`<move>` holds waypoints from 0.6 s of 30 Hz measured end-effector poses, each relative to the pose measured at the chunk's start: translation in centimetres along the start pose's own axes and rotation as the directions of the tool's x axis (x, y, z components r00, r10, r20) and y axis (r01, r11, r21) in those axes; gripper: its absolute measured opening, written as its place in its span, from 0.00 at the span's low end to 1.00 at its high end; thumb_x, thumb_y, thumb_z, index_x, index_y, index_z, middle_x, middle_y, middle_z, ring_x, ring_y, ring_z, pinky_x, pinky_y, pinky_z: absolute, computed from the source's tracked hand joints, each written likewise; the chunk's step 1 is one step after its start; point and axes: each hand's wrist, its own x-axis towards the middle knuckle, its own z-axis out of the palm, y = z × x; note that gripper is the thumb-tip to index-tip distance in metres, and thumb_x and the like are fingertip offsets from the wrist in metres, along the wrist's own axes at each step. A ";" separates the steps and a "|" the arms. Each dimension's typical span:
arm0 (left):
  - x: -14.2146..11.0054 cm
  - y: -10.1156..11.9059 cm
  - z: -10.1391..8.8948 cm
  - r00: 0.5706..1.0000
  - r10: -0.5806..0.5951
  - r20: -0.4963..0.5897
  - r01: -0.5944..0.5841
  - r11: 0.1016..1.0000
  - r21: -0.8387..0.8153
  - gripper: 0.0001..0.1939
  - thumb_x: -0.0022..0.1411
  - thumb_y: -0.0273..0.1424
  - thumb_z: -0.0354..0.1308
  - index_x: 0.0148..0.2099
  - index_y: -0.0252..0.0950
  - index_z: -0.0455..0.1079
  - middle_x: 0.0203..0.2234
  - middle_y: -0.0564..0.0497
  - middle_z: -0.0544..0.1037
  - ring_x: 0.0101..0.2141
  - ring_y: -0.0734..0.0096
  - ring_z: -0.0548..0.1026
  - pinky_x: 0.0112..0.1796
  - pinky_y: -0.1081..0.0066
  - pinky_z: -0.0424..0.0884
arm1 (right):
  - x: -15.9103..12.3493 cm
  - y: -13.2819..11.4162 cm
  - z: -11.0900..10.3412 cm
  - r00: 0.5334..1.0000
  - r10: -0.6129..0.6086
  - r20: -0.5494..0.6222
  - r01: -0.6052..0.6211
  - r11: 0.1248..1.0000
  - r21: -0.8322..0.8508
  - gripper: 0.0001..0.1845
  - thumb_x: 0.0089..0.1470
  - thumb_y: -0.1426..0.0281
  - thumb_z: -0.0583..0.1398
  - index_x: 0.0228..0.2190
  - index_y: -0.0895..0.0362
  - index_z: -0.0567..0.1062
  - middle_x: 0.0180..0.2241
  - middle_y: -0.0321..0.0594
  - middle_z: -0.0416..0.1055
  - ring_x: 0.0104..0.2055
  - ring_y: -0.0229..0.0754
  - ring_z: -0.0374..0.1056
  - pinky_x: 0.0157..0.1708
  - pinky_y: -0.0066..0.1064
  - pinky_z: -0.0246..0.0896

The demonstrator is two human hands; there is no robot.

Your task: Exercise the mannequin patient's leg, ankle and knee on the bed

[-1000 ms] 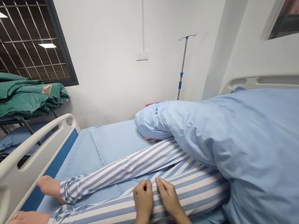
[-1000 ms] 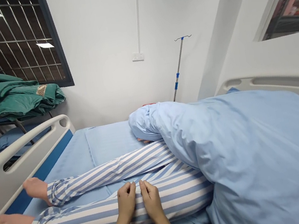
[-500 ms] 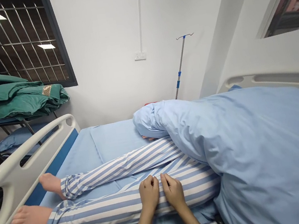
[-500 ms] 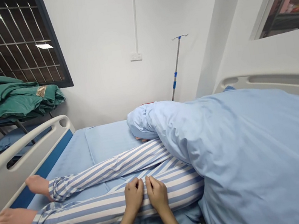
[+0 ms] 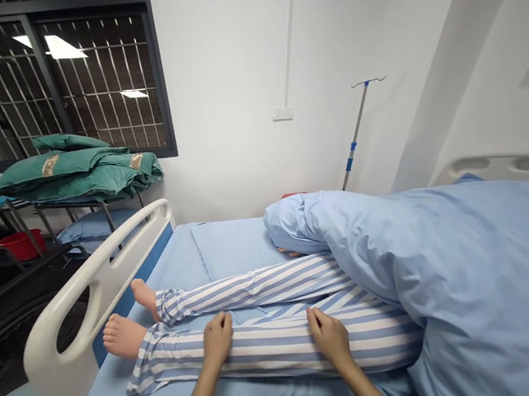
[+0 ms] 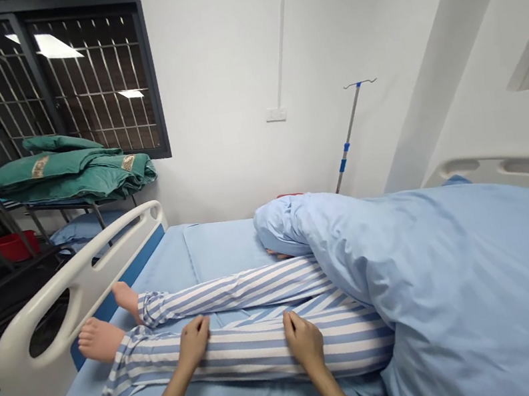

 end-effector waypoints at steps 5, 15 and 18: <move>2.4 -5.1 -4.0 0.989 -0.144 -0.022 0.145 0.986 0.085 0.16 0.59 0.34 0.43 0.21 0.36 0.63 0.20 0.52 0.71 0.27 0.72 0.69 0.30 0.75 0.56 | 0.4 0.0 0.0 0.999 0.027 0.041 -0.025 0.999 -0.038 0.21 0.55 0.58 0.46 0.20 0.54 0.68 0.19 0.40 0.69 0.20 0.40 0.60 0.22 0.29 0.39; 2.1 -5.8 -3.6 0.984 -0.180 -0.003 0.176 0.954 0.242 0.23 0.62 0.44 0.36 0.35 0.39 0.69 0.33 0.46 0.77 0.37 0.63 0.73 0.36 0.68 0.61 | 3.6 -11.4 4.9 0.963 -0.170 0.209 0.095 0.940 0.327 0.17 0.51 0.60 0.51 0.17 0.55 0.57 0.15 0.31 0.55 0.20 0.35 0.53 0.23 0.27 0.44; 2.1 -5.9 -3.8 0.977 -0.210 -0.030 0.211 0.950 0.229 0.21 0.62 0.42 0.37 0.38 0.38 0.68 0.33 0.45 0.77 0.36 0.62 0.73 0.36 0.67 0.61 | 3.9 -18.9 7.9 0.950 -0.247 0.191 0.128 0.866 0.483 0.10 0.49 0.63 0.53 0.25 0.56 0.62 0.18 0.30 0.59 0.21 0.35 0.57 0.25 0.26 0.50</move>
